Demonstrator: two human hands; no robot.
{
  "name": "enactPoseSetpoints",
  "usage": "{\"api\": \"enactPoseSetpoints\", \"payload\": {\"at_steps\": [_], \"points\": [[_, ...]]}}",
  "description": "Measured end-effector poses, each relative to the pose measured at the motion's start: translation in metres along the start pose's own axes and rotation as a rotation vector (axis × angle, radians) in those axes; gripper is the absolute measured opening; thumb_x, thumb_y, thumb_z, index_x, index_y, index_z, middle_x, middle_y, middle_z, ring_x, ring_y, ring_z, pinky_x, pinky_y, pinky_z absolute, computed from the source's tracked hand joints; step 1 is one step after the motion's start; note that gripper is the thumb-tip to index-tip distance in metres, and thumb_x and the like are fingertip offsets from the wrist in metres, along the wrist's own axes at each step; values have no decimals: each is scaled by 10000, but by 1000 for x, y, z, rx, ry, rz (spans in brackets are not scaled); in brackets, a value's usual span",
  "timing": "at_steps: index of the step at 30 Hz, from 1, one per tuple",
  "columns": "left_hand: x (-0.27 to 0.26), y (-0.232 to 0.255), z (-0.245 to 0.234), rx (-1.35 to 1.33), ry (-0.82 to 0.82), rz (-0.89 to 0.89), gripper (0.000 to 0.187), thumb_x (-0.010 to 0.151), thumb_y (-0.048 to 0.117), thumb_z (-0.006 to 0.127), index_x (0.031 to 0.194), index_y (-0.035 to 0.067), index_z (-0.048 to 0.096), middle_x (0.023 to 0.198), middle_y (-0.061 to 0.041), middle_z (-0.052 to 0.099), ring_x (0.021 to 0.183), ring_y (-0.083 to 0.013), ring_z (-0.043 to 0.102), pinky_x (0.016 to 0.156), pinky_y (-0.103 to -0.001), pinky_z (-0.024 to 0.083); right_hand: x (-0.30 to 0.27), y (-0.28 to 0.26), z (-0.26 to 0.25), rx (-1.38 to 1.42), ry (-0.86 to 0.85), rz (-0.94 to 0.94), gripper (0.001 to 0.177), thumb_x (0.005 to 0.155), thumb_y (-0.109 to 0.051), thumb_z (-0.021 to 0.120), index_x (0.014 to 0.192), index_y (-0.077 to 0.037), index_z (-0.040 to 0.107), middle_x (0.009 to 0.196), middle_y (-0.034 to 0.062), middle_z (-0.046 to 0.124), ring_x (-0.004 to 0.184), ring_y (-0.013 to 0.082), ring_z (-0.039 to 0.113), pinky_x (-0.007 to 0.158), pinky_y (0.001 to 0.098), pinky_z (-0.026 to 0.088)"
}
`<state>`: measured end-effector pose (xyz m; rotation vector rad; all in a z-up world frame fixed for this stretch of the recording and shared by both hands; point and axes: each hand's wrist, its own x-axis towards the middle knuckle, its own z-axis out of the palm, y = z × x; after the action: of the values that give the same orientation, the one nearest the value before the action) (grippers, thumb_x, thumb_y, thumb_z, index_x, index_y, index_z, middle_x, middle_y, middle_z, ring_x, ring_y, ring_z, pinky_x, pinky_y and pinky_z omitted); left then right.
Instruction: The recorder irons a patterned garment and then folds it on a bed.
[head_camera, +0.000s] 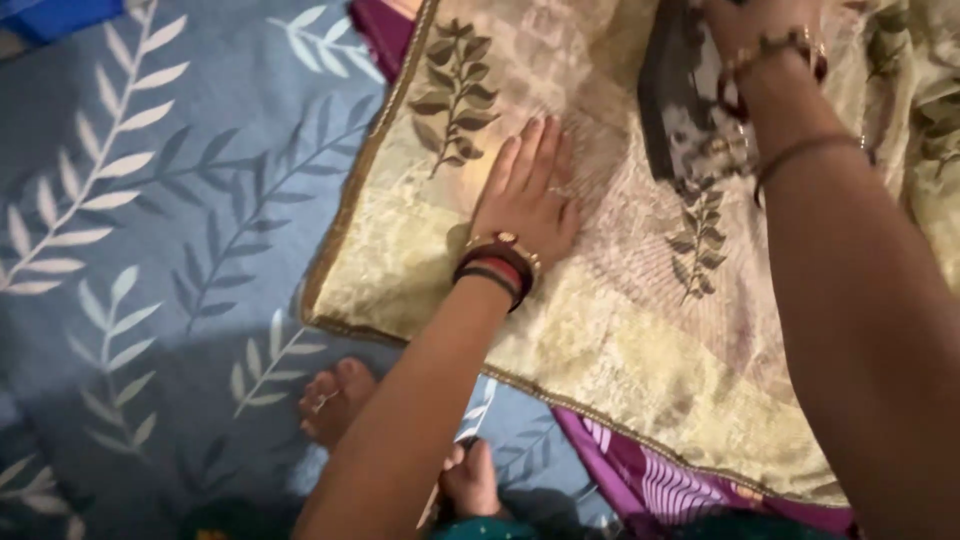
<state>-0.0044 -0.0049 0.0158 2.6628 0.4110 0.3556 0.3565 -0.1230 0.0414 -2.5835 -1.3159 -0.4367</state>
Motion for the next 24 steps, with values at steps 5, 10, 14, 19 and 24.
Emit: {"api": "enactPoseSetpoints", "payload": {"at_steps": [5,10,14,19,24], "points": [[0,-2,4,-45,17,6,763,974,408,497,1588,-9,318,1670,-183,272,1576,-298,180,1302,-455,93,30,-26,-36,84,-341,523,570,956,-528,678,1090,26,671,1006,270,721,880,403,717,756,510,573],[4,-2,5,-19,20,12,795,958,412,498,1600,-1,278,1679,-171,253,1575,-289,179,1291,-435,94,5,57,-36,-54,-402,635,723,913,-627,715,1120,64,654,1054,314,689,945,433,689,794,520,550],[5,3,-1,64,-13,22,809,958,431,489,1606,17,238,1688,-165,212,1567,-290,158,1278,-427,79,-110,77,-86,-234,-361,672,968,818,-625,792,1410,79,492,1148,317,679,1053,438,663,901,498,539],[5,5,-4,82,-60,15,812,961,437,475,1604,15,214,1689,-152,166,1567,-285,127,1269,-434,69,-277,67,-167,-174,-539,901,663,901,-598,719,1162,12,720,1048,247,762,910,367,754,792,487,607],[21,37,7,134,-85,-38,776,956,412,443,1578,3,226,1669,-160,166,1538,-294,114,1233,-439,69,-350,86,-193,-249,-583,917,709,912,-624,686,1197,25,678,982,269,763,871,394,746,737,489,607]]}}
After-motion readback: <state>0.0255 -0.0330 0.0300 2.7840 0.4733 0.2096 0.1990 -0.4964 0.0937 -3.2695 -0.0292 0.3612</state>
